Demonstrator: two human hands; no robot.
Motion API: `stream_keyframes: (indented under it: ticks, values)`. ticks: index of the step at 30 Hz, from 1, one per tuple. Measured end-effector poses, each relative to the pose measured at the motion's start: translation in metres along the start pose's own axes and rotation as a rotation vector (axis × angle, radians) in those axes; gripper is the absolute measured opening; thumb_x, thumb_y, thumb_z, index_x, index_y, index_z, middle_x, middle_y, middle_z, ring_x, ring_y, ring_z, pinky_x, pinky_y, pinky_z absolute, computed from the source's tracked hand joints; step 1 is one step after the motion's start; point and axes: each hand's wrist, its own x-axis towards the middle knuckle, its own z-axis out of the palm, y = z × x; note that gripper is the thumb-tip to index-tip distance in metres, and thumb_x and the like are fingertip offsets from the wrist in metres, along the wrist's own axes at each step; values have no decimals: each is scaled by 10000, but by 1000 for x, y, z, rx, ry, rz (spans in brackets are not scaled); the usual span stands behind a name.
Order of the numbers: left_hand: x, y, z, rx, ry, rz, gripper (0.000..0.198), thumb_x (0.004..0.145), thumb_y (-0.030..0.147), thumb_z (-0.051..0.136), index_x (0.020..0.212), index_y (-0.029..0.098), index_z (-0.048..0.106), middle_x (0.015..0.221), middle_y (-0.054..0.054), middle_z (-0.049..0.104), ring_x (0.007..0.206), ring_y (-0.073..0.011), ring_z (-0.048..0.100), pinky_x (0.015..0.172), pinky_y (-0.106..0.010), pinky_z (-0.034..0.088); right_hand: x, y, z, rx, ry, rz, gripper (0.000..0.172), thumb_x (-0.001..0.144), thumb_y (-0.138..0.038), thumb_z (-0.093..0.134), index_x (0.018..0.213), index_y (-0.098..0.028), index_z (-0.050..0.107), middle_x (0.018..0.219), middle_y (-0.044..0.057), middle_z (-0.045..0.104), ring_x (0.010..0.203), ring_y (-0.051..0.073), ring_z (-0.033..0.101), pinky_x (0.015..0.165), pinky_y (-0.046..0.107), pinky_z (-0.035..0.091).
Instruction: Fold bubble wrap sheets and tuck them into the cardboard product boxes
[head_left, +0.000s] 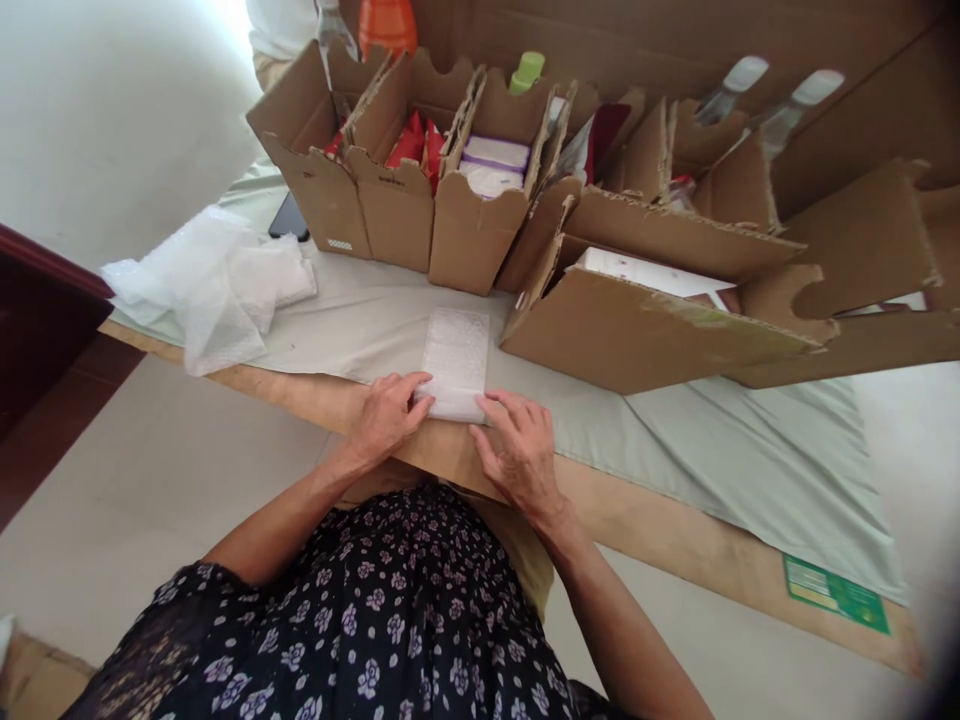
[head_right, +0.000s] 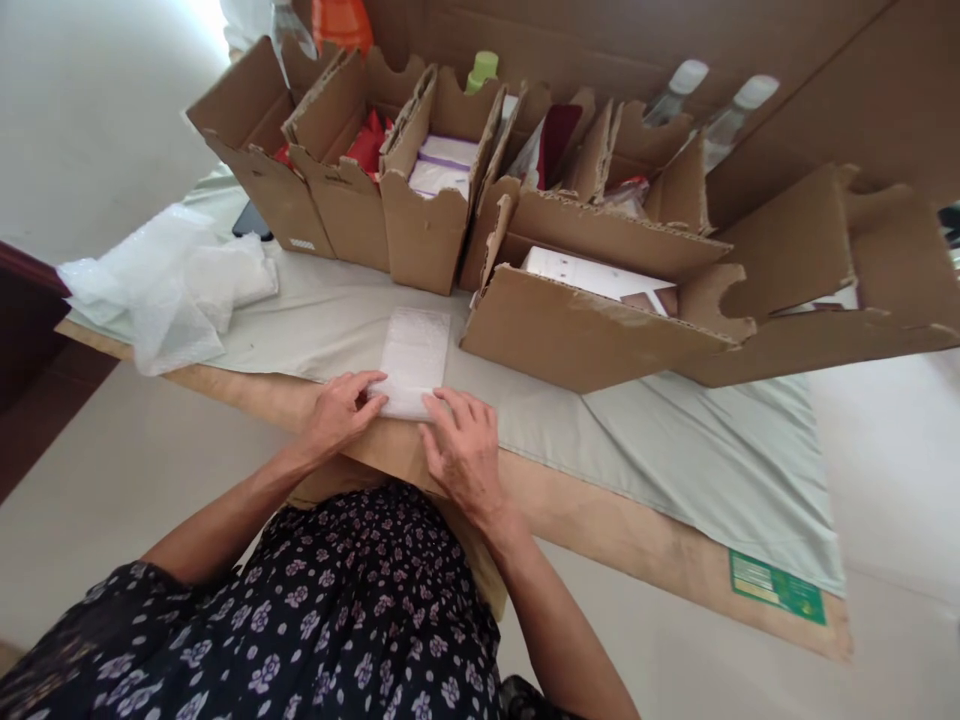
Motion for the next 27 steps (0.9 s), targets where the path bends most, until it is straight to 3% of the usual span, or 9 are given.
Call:
stream_keyframes:
  ticks: [2, 5, 9, 12, 16, 19, 21, 24, 27]
  values:
    - [1, 1, 0, 19, -1, 6, 324, 941, 252, 634, 1249, 192, 711, 892, -56, 751, 861, -239, 676, 909, -413, 524, 3, 0, 2, -21, -108, -111, 327, 951, -218, 614, 1274, -217, 671, 1363, 134, 695, 1270, 315, 602, 1012, 476, 454]
    - [-3, 4, -6, 73, 24, 47, 350, 955, 277, 632, 1284, 170, 689, 1039, -109, 754, 985, -277, 674, 962, -449, 507, 11, 4, 9, -15, -212, -147, 292, 970, -198, 592, 1242, -216, 696, 1324, 113, 727, 1304, 306, 595, 1026, 478, 442]
    - [-21, 9, -21, 99, 33, 296, 335, 967, 294, 642, 1283, 190, 685, 1351, -151, 678, 1241, -325, 600, 1069, -499, 456, 14, 6, 6, 53, -216, -119, 286, 1020, -174, 515, 1215, -228, 717, 1229, 90, 770, 1224, 273, 643, 1016, 461, 443]
    - [-29, 12, -28, -4, -4, 383, 245, 1004, 205, 559, 1197, 197, 710, 1163, -101, 753, 1122, -267, 651, 1032, -461, 476, 12, 5, -3, 165, -238, -90, 283, 1049, -222, 496, 1231, -226, 713, 1129, 76, 790, 1083, 242, 681, 991, 429, 460]
    - [-18, 11, -22, -44, -24, 241, 247, 994, 200, 563, 1189, 182, 713, 997, -70, 765, 919, -226, 669, 903, -406, 521, 11, 7, -3, 196, -162, 29, 295, 1048, -289, 512, 1264, -205, 695, 1162, 95, 776, 1053, 250, 683, 939, 410, 485]
    - [-2, 7, -10, 65, -1, 125, 271, 971, 209, 585, 1207, 165, 710, 1046, -97, 755, 967, -259, 668, 921, -436, 521, 13, 9, 2, 64, -87, 34, 326, 1015, -300, 562, 1312, -211, 665, 1326, 133, 710, 1175, 294, 646, 963, 444, 474]
    - [3, 6, -6, 119, 28, 105, 296, 971, 226, 591, 1239, 163, 700, 1117, -119, 737, 1042, -282, 661, 951, -454, 514, 14, 10, 5, 3, -117, -43, 345, 980, -284, 616, 1314, -215, 659, 1382, 140, 683, 1239, 312, 618, 998, 466, 460]
    - [-3, 6, -8, 93, 68, 204, 295, 981, 282, 611, 1240, 173, 701, 1202, -133, 714, 1137, -295, 645, 1005, -462, 499, 17, 12, 7, -31, -194, -117, 326, 952, -222, 636, 1275, -208, 677, 1364, 136, 700, 1263, 312, 614, 1002, 470, 457]
    - [-17, 7, -18, 11, 45, 317, 292, 975, 309, 627, 1233, 194, 701, 1218, -126, 720, 1165, -294, 640, 1034, -474, 491, 17, 12, 3, 16, -210, -101, 282, 977, -188, 587, 1233, -220, 700, 1269, 108, 750, 1233, 289, 639, 1007, 463, 455]
